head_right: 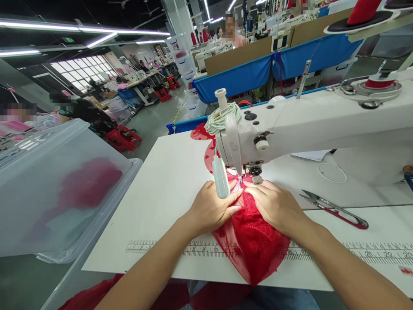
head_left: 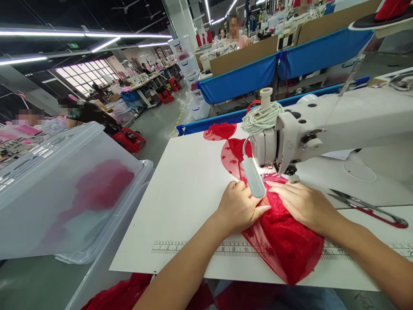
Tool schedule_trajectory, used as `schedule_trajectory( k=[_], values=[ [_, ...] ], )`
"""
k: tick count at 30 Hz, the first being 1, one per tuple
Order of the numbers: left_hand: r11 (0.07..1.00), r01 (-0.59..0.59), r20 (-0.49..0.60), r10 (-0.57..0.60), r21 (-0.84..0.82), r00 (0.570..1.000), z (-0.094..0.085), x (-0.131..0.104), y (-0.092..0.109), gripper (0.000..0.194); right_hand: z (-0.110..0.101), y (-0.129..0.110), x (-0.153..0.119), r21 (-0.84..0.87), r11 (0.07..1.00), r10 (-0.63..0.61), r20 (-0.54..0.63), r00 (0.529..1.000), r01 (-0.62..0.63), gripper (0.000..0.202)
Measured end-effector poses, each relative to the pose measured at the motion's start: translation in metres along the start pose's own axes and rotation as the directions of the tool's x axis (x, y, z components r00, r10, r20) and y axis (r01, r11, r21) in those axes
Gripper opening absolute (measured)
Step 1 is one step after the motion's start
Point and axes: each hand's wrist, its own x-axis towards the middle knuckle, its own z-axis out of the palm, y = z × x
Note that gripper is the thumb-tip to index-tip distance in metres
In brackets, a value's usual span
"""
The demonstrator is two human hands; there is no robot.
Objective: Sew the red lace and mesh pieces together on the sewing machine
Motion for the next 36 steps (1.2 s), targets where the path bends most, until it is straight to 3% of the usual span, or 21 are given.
schedule_trajectory(
  k=[8, 11, 15, 19, 28, 33, 36],
  values=[
    [1.000, -0.001, 0.069, 0.002, -0.009, 0.998, -0.003, 0.001, -0.001, 0.049, 0.003, 0.000, -0.001, -0.020, 1.000, 0.005, -0.007, 1.000, -0.006, 0.039],
    [1.000, -0.009, 0.032, 0.009, -0.007, 0.999, -0.003, 0.001, -0.002, 0.050, 0.003, 0.000, 0.000, -0.022, 1.000, 0.002, -0.008, 1.000, -0.002, 0.040],
    [0.990, -0.132, -0.059, 0.129, -0.042, 0.990, -0.006, 0.002, -0.002, 0.063, 0.001, 0.002, 0.003, 0.021, 0.999, -0.045, -0.026, 0.999, 0.045, 0.037],
    [0.964, -0.227, 0.003, 0.230, -0.135, 0.973, -0.012, 0.004, -0.001, 0.064, -0.002, 0.004, 0.002, 0.057, 0.994, -0.089, -0.044, 0.995, 0.091, 0.034],
    [0.981, -0.117, 0.052, 0.126, -0.156, 0.991, -0.014, 0.000, 0.010, 0.074, -0.011, 0.007, -0.005, 0.100, 0.986, -0.134, -0.028, 0.991, 0.136, 0.033],
    [0.987, -0.113, 0.004, 0.114, -0.111, 0.993, -0.012, -0.004, 0.014, 0.085, -0.013, 0.011, -0.006, 0.080, 0.983, -0.169, 0.025, 0.985, 0.166, 0.032],
    [0.990, -0.112, -0.037, 0.109, -0.083, 0.993, -0.011, -0.005, 0.016, 0.088, -0.011, 0.009, -0.007, 0.063, 0.986, -0.154, -0.002, 0.988, 0.154, 0.030]
  ],
)
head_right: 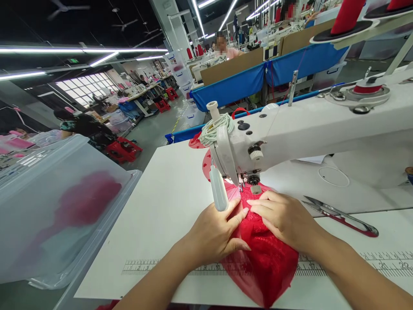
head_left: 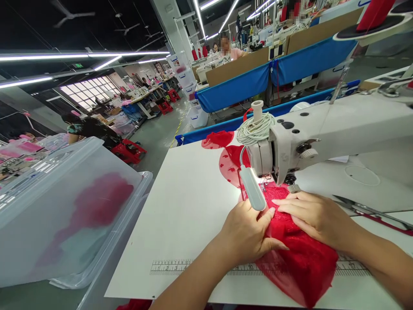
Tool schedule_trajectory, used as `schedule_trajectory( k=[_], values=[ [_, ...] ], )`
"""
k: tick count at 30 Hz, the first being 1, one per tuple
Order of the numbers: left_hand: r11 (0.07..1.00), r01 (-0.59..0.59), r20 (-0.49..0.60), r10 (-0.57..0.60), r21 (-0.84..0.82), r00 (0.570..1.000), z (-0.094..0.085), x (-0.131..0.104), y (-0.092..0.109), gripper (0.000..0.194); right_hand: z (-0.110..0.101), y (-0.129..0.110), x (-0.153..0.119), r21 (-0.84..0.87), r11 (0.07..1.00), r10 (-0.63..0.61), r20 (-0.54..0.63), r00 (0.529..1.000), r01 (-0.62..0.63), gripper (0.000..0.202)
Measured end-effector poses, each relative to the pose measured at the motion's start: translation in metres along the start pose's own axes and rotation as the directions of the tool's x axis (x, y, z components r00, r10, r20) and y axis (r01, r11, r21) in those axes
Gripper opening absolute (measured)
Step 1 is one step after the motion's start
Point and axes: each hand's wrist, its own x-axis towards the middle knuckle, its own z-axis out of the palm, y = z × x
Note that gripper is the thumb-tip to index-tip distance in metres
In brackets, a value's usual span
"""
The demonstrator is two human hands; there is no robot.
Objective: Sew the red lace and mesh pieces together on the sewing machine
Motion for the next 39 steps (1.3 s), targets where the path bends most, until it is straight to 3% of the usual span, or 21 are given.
schedule_trajectory(
  k=[4, 8, 19, 27, 32, 39],
  values=[
    [1.000, -0.005, -0.039, 0.006, 0.019, 0.999, 0.003, -0.001, 0.000, 0.088, 0.000, -0.005, 0.003, -0.012, 0.999, 0.036, -0.065, 0.997, -0.037, 0.032],
    [1.000, -0.005, -0.079, 0.008, 0.030, 0.997, 0.007, -0.002, -0.001, 0.087, -0.005, -0.007, 0.010, -0.038, 0.999, -0.017, -0.067, 0.998, 0.015, 0.034],
    [0.997, 0.029, -0.065, -0.025, 0.074, 0.998, 0.018, -0.005, -0.010, 0.080, 0.007, 0.002, 0.006, -0.046, 0.996, 0.072, -0.068, 0.995, -0.076, 0.038],
    [0.999, 0.009, -0.174, -0.003, 0.038, 0.985, 0.014, 0.001, -0.017, 0.078, 0.007, 0.008, 0.009, -0.079, 0.996, 0.041, -0.062, 0.997, -0.046, 0.041],
    [0.990, -0.138, -0.013, 0.138, -0.015, 0.990, 0.010, 0.005, -0.017, 0.071, 0.004, 0.004, 0.003, 0.018, 0.997, -0.071, -0.024, 0.997, 0.071, 0.042],
    [1.000, -0.013, 0.048, 0.014, -0.028, 0.999, 0.005, 0.006, -0.005, 0.075, 0.002, 0.001, 0.003, 0.021, 0.997, -0.072, -0.062, 0.995, 0.074, 0.036]
  ],
)
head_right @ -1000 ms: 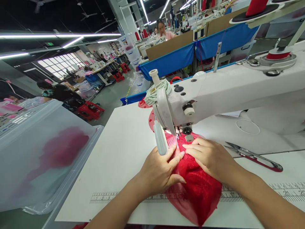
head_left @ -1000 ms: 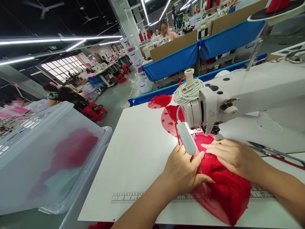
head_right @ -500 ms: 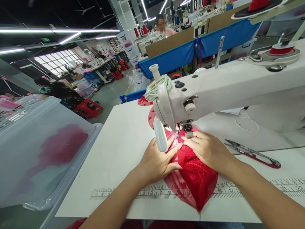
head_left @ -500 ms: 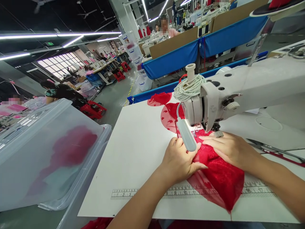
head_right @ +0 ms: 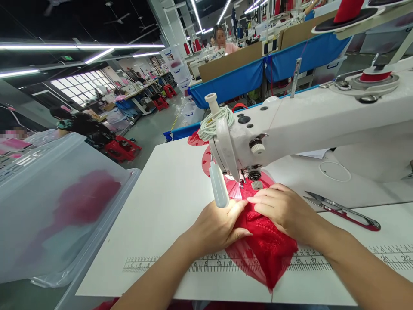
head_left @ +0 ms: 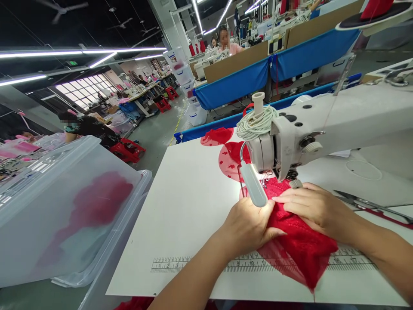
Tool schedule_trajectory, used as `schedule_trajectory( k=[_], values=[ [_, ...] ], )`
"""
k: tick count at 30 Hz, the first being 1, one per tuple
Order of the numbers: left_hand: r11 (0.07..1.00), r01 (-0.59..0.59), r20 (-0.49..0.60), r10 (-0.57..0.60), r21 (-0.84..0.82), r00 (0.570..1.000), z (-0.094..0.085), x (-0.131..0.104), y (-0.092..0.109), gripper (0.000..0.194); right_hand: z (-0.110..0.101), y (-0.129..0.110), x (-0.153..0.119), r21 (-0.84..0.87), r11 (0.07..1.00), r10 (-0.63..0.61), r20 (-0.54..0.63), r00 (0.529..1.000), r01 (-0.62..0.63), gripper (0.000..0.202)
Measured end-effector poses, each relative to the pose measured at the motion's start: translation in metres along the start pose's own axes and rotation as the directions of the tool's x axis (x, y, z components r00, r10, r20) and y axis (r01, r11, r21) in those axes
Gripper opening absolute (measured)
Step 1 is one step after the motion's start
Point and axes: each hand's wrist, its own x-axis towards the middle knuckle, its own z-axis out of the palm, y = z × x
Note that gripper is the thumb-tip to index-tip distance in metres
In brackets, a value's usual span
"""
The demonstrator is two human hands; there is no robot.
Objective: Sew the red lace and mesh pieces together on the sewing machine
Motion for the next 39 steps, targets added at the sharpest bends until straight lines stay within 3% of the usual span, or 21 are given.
schedule_trajectory(
  k=[6, 16, 35, 39],
  values=[
    [0.999, -0.005, -0.049, 0.007, 0.039, 0.999, 0.004, -0.004, 0.003, 0.088, 0.001, 0.000, 0.000, 0.015, 1.000, 0.004, -0.011, 1.000, -0.004, 0.030],
    [0.991, 0.016, -0.208, 0.013, 0.136, 0.978, 0.012, -0.009, 0.008, 0.081, 0.003, 0.002, 0.000, 0.020, 0.999, 0.029, -0.033, 0.999, -0.029, 0.031],
    [0.984, 0.063, -0.125, -0.043, 0.164, 0.991, 0.016, -0.006, -0.006, 0.077, 0.006, 0.012, 0.003, -0.044, 0.998, 0.056, 0.029, 0.998, -0.055, 0.033],
    [0.982, 0.080, -0.153, -0.054, 0.169, 0.987, 0.018, -0.005, -0.007, 0.078, 0.006, 0.011, 0.005, -0.049, 0.997, 0.059, 0.027, 0.998, -0.058, 0.032]
  ],
)
